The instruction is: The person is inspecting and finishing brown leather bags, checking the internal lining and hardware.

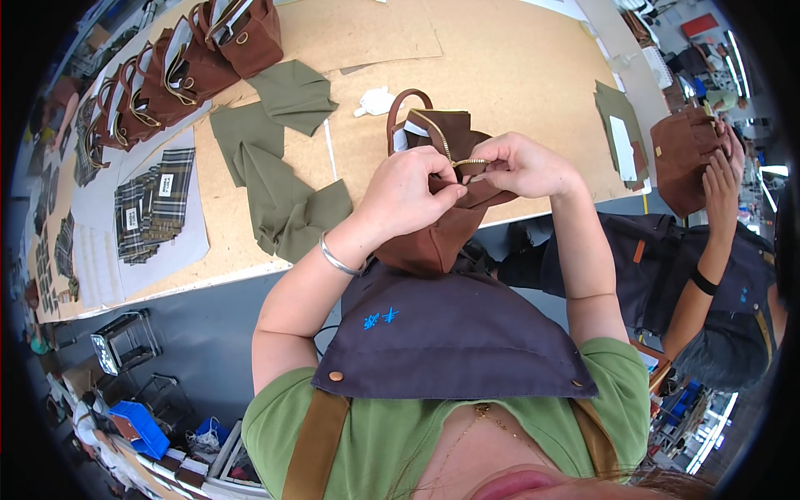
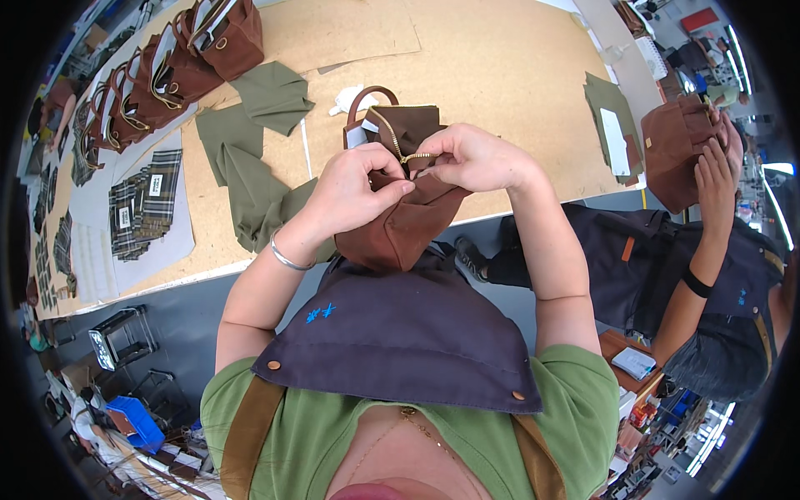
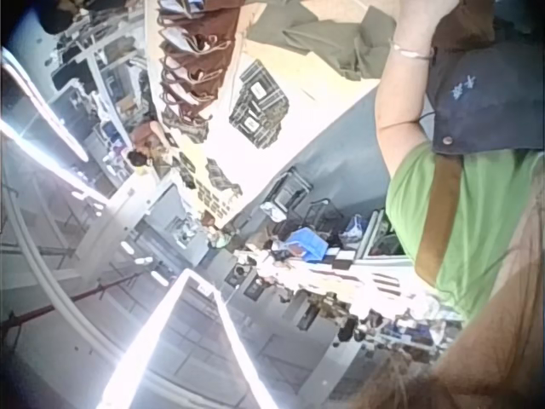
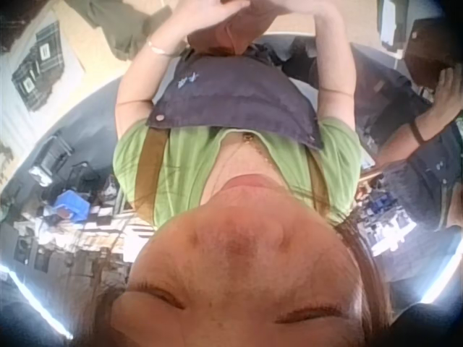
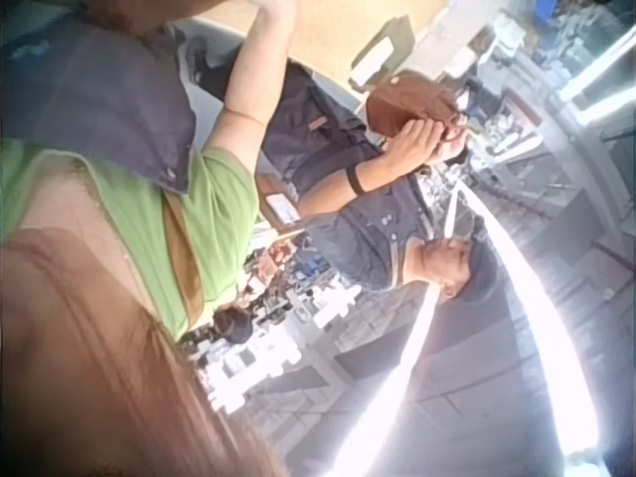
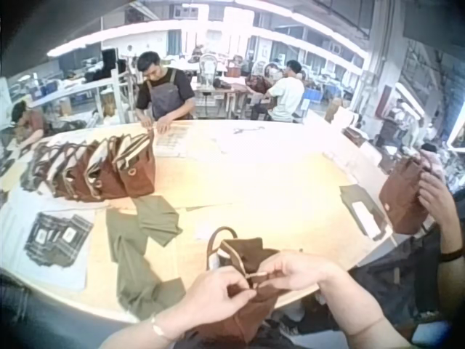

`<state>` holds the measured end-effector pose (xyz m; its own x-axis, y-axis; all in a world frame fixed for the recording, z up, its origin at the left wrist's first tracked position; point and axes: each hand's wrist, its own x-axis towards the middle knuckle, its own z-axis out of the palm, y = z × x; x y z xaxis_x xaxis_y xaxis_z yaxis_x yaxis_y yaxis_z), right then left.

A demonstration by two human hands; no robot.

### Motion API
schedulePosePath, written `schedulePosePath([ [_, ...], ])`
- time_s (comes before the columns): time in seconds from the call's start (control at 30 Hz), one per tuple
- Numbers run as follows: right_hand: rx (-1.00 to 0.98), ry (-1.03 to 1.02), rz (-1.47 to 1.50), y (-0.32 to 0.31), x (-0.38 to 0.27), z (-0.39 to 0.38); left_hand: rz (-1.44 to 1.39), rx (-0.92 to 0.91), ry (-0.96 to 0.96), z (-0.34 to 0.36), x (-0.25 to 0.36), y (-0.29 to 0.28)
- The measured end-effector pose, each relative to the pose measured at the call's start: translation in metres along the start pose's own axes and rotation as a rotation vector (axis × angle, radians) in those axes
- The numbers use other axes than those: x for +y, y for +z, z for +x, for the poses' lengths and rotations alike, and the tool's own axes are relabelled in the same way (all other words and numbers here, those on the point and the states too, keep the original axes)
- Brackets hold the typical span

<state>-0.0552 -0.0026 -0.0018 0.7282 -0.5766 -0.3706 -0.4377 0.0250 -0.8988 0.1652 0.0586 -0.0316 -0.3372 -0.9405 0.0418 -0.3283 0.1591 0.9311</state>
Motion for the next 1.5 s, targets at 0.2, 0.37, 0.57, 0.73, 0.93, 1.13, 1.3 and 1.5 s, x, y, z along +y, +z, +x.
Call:
schedulePosePath([
  [0.2, -0.023, -0.009, 0.05, 0.002, -0.012, -0.001, 0.02, 0.03, -0.039, -0.003, 0.003, 0.0],
  [0.37, -0.031, 0.01, 0.229, -0.001, -0.005, -0.001, 0.033, 0.048, -0.044, -0.004, 0.003, 0.001],
  [0.57, 0.037, 0.01, -0.007, 0.009, -0.009, 0.001, 0.142, 0.016, 0.054, -0.005, 0.001, -0.004],
  [0.73, 0.048, -0.005, -0.076, 0.01, -0.014, -0.002, 0.197, -0.076, 0.065, -0.006, 0.005, -0.016],
  [0.93, 0.038, -0.037, -0.155, 0.007, -0.012, 0.0, 0.065, -0.033, 0.061, -0.003, 0.011, -0.014],
  [1.13, 0.045, -0.016, -0.449, -0.014, -0.034, -0.001, 0.083, 0.137, 0.193, 0.0, 0.012, 0.013],
  [1.3, 0.299, -0.078, -0.388, 0.006, -0.037, -0.012, -0.015, 0.115, 0.135, -0.005, 0.0, 0.016],
  [1.5, 0.389, -0.049, -0.197, 0.012, -0.008, -0.018, 0.308, 0.297, 0.43, 0.018, 0.001, -0.008],
])
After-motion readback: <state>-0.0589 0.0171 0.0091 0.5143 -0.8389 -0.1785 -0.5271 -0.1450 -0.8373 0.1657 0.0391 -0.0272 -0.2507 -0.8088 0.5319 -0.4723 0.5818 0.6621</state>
